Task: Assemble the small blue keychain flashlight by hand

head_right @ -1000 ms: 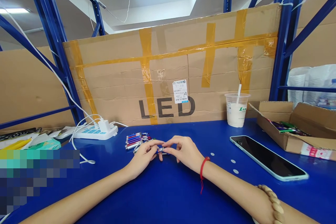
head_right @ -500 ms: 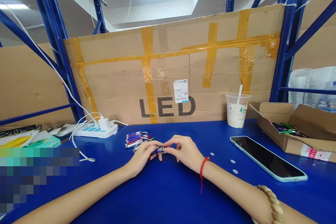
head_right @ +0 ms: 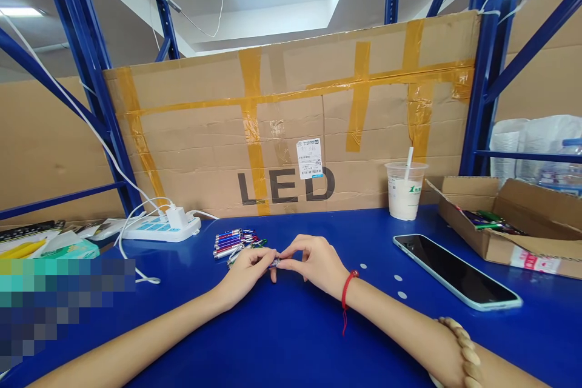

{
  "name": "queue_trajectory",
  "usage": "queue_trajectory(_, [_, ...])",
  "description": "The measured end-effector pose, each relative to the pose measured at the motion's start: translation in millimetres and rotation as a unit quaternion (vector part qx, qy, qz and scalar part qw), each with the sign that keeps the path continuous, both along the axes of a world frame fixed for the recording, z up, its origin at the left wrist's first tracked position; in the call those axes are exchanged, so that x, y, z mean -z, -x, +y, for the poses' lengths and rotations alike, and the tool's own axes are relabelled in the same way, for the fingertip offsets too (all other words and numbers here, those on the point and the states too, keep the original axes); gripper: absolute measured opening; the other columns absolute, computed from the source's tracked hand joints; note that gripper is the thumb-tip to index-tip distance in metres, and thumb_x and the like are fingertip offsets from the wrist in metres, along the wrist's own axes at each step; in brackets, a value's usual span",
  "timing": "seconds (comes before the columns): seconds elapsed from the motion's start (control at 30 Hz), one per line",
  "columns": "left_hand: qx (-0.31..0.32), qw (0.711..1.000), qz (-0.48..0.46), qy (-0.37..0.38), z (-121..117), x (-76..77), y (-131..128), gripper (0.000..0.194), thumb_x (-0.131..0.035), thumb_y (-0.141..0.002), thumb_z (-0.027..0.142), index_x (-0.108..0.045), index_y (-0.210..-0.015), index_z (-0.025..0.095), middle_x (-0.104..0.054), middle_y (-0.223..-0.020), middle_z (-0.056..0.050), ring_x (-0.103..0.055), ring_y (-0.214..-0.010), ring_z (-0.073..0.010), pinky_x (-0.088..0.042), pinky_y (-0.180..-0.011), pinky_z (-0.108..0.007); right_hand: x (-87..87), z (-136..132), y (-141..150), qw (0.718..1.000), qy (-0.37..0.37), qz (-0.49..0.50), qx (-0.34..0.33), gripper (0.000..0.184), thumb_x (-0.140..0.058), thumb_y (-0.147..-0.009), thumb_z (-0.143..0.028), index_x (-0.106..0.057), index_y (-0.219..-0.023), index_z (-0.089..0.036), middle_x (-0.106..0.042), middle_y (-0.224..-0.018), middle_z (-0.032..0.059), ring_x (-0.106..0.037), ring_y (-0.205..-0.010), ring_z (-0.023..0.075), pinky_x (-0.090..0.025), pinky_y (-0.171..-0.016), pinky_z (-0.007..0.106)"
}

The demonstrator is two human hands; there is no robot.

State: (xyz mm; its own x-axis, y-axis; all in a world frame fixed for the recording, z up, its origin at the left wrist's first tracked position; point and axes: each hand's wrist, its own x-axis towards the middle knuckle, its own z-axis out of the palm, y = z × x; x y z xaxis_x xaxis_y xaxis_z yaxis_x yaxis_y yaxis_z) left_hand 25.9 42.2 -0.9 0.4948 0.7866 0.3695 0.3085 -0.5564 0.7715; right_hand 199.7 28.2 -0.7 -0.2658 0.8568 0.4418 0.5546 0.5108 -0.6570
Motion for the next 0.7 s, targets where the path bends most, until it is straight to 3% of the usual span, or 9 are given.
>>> queue_trajectory(0.2, [-0.006, 1.000, 0.009, -0.009, -0.6, -0.8, 0.0, 0.048, -0.036, -0.087, 0.036, -0.062, -0.053, 0.015, -0.057, -0.052, -0.001, -0.047, -0.055, -0.0140, -0.036, -0.059, -0.024, -1.1, 0.0, -1.0, 1.000, -0.001, -0.006, -0.001, 0.018, -0.066, -0.073, -0.039, -0.072, -0.076, -0.021, -0.065, -0.080, 0.0004, -0.048, -0.040, 0.0050, -0.039, -0.042, 0.021])
queue_trajectory(0.37, [-0.002, 1.000, 0.005, 0.026, -3.5, -3.7, -0.2, 0.040, -0.035, -0.085, 0.031, -0.070, -0.080, 0.013, -0.060, -0.053, -0.002, -0.051, -0.058, -0.0161, -0.038, -0.061, -0.025, -0.3, -0.8, -1.0, 1.000, 0.000, -0.015, -0.001, 0.021, -0.065, -0.073, -0.042, -0.072, -0.075, -0.021, -0.065, -0.080, 0.0001, -0.048, -0.040, 0.0050, -0.038, -0.042, 0.021])
queue_trajectory(0.47, [0.005, 1.000, -0.005, 0.022, -3.0, -3.5, 0.0, 0.038, -0.036, -0.083, 0.028, -0.070, -0.085, 0.011, -0.060, -0.053, -0.002, -0.054, -0.062, -0.0175, -0.039, -0.064, -0.027, -0.1, -0.6, -0.6, 1.000, 0.001, -0.017, 0.000, 0.022, -0.065, -0.074, -0.041, -0.072, -0.076, -0.021, -0.065, -0.081, 0.0005, -0.048, -0.040, 0.0050, -0.039, -0.042, 0.021])
queue_trajectory(0.7, [0.005, 0.998, -0.025, 0.050, 0.0, 0.3, 0.1, 0.035, -0.037, -0.077, 0.017, -0.068, -0.092, 0.011, -0.057, -0.051, 0.000, -0.051, -0.054, -0.0139, -0.035, -0.056, -0.024, 0.6, 0.2, -1.5, 1.000, -0.003, -0.019, -0.001, 0.021, -0.064, -0.075, -0.041, -0.072, -0.076, -0.022, -0.064, -0.081, 0.0008, -0.048, -0.040, 0.0051, -0.039, -0.042, 0.021])
